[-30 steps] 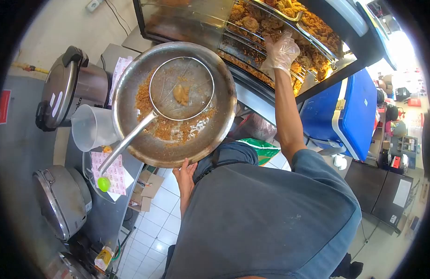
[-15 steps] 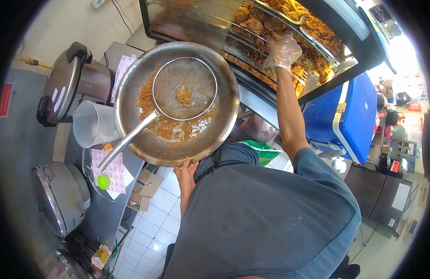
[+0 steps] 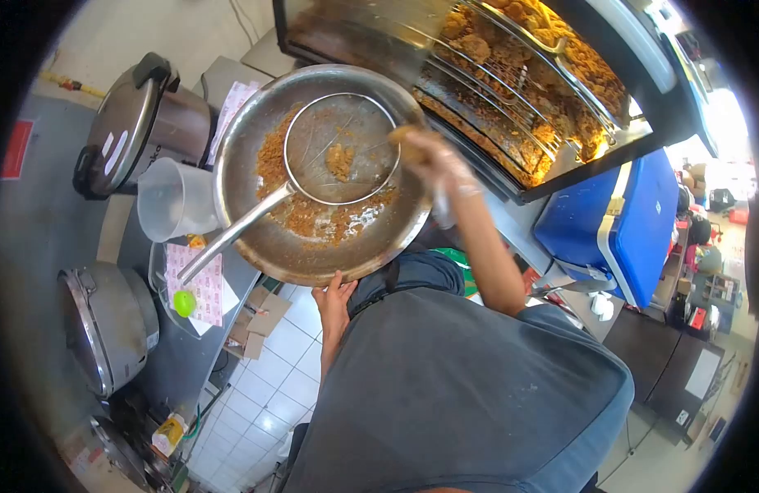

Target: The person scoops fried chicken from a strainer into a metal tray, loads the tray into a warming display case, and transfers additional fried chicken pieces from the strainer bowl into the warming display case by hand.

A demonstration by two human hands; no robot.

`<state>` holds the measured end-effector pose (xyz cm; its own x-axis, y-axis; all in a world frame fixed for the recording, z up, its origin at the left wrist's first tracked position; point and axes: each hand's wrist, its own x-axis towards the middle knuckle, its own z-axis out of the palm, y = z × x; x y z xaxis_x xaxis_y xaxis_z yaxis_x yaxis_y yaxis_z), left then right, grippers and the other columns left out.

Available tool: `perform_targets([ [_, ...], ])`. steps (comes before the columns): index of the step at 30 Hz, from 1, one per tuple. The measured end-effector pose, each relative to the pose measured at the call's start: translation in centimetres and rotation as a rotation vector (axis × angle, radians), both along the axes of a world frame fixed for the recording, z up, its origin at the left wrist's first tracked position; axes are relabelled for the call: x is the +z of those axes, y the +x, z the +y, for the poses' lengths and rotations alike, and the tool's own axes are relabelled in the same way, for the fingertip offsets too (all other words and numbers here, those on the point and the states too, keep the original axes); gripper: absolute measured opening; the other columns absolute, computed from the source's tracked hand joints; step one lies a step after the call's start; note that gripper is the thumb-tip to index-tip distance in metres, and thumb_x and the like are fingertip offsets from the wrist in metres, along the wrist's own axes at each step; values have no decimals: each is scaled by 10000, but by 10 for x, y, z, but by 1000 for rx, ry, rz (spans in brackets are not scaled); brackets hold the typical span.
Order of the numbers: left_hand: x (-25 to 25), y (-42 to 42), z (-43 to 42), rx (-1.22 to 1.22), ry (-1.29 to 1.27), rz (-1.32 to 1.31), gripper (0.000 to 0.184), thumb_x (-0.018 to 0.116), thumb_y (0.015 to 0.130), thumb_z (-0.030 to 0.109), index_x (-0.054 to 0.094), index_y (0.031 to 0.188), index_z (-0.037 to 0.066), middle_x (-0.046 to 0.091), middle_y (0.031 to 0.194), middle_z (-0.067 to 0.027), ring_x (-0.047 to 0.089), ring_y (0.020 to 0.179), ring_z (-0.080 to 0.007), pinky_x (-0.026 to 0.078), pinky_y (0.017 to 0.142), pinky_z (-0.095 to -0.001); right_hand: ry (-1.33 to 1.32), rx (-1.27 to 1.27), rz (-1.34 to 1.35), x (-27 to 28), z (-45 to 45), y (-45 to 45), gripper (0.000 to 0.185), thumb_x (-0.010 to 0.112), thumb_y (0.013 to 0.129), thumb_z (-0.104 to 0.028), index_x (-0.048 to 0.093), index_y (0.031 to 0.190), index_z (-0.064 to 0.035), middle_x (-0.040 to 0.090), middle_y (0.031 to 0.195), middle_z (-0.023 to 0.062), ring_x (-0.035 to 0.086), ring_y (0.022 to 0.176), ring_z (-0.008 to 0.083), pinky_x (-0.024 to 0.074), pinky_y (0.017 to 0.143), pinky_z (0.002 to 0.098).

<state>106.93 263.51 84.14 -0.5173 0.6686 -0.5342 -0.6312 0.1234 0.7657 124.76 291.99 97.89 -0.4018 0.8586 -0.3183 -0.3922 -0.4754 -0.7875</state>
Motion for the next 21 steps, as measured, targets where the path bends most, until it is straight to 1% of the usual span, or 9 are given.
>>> perform_targets([
  [2, 4, 3, 0, 6, 2, -13, 540, 692, 919, 157, 277, 1202, -42, 489, 1199, -251, 627, 1007, -337, 580, 897, -413, -471, -24, 314, -61, 4, -36, 488, 739, 859, -94, 518, 1291, -47, 564, 1318, 136, 495, 1301, 278, 468, 1077, 417],
  [4, 18, 12, 2, 83, -40, 51, 361, 681, 922, 163, 504, 1091, -102, 619, 1029, -220, 678, 879, -279, 610, 826, -375, -444, -45, 448, -63, -14, -54, 493, 723, 895, -176, 496, 1311, -39, 491, 1396, 171, 496, 1281, 323, 471, 1069, 446],
  [5, 16, 11, 3, 59, -38, 31, 407, 684, 922, 161, 426, 1124, -80, 578, 1082, -231, 661, 923, -297, 603, 845, -386, -442, -20, 530, -65, -15, -56, 492, 716, 907, -206, 495, 1310, -32, 478, 1405, 187, 488, 1284, 338, 484, 1051, 456],
  [8, 9, 5, -3, 6, -38, -16, 531, 691, 921, 157, 273, 1187, -33, 496, 1187, -256, 628, 1009, -333, 588, 884, -407, -359, 13, 328, -23, -17, -35, 474, 719, 911, -270, 527, 1274, -32, 517, 1351, 200, 542, 1216, 329, 525, 986, 440],
  [11, 8, 4, -7, -6, -29, -26, 524, 691, 920, 153, 274, 1181, -29, 495, 1180, -260, 627, 1010, -333, 589, 885, -406, 663, -529, -336, -13, 30, 5, 403, 777, 845, -339, 660, 1050, -12, 701, 921, 99, 659, 819, 232, 541, 791, 390],
  [13, 3, 4, -9, -7, -18, -29, 529, 692, 919, 152, 269, 1179, -28, 495, 1170, -260, 626, 1010, -334, 587, 892, -406, 946, -907, -752, 26, 62, 36, 364, 763, 845, -310, 665, 994, 7, 693, 823, 122, 647, 746, 252, 533, 718, 395],
  [16, 11, -4, 8, -9, -13, -17, 547, 697, 914, 151, 255, 1178, -31, 483, 1169, -262, 625, 1009, -333, 587, 894, -410, 663, -976, -1104, 68, 135, 53, 685, 813, 723, -436, 607, 1113, 88, 688, 903, 218, 673, 850, 358, 537, 800, 463],
  [20, 12, -1, 9, 8, -1, -7, 571, 696, 912, 138, 242, 1203, -51, 464, 1186, -264, 625, 1006, -336, 593, 888, -413, 527, -1047, -1137, 69, 186, 55, 1121, 816, 669, -497, 298, 1404, 171, 570, 1179, 359, 597, 1100, 434, 513, 902, 468],
  [21, 10, -3, 9, 6, -13, -18, 574, 693, 913, 133, 241, 1211, -57, 461, 1193, -264, 626, 1006, -337, 595, 886, -414, 458, -1085, -1132, 71, 193, 50, 1098, 808, 671, -545, 360, 1376, 167, 573, 1209, 352, 600, 1113, 436, 502, 932, 459],
])
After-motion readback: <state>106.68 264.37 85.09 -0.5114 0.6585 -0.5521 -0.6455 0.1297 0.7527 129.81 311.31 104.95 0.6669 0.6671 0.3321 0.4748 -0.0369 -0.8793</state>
